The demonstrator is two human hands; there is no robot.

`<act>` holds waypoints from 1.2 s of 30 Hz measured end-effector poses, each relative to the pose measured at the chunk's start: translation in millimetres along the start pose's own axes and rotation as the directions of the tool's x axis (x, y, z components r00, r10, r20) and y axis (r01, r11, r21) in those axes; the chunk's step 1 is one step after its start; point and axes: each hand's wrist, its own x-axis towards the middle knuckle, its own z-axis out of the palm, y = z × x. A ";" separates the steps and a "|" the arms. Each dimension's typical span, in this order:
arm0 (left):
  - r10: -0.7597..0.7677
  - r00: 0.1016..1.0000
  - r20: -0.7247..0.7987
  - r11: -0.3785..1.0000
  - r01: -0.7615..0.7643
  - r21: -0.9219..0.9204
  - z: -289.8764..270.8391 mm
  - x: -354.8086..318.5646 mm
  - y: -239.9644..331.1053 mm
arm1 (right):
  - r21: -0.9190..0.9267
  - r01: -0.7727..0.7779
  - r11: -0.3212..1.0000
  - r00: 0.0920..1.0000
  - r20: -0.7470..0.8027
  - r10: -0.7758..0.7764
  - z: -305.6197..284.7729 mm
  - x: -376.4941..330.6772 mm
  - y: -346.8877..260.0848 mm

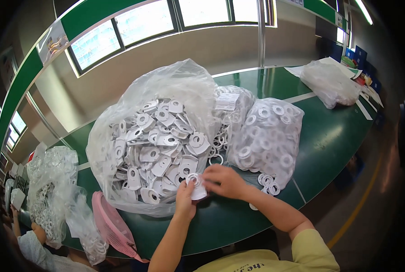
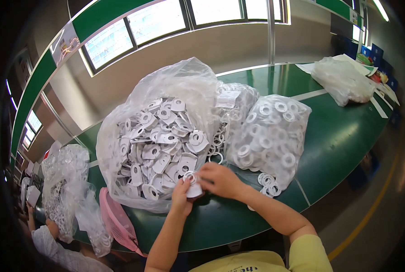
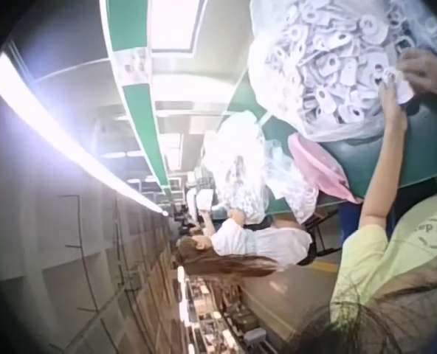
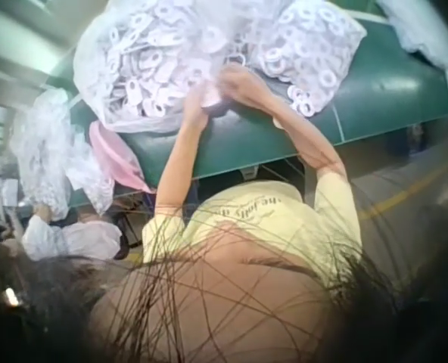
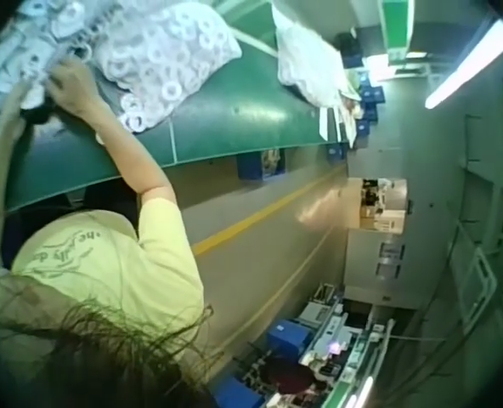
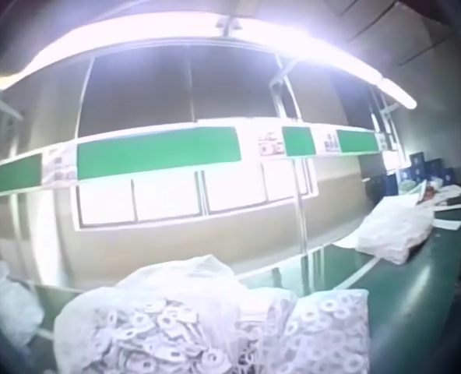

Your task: The person sorts and assembles small plastic components and metal rings by hand at a factory workbench, taking them from a cardboard box and plastic bags.

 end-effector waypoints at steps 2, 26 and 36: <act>0.010 0.998 -0.060 0.999 -0.007 0.049 5.7 2.6 7.5 | 0.104 -0.453 0.885 0.874 -0.142 0.464 -6.3 -4.9 17.4; -0.086 0.989 0.122 0.996 0.088 -0.011 13.2 -2.3 12.0 | 0.675 -0.582 0.454 0.555 -0.079 0.828 -32.8 -12.3 33.0; -0.116 0.964 0.238 0.976 0.066 0.208 20.9 -4.9 9.3 | 0.743 -0.653 0.148 0.513 0.290 0.808 -40.1 -17.1 33.5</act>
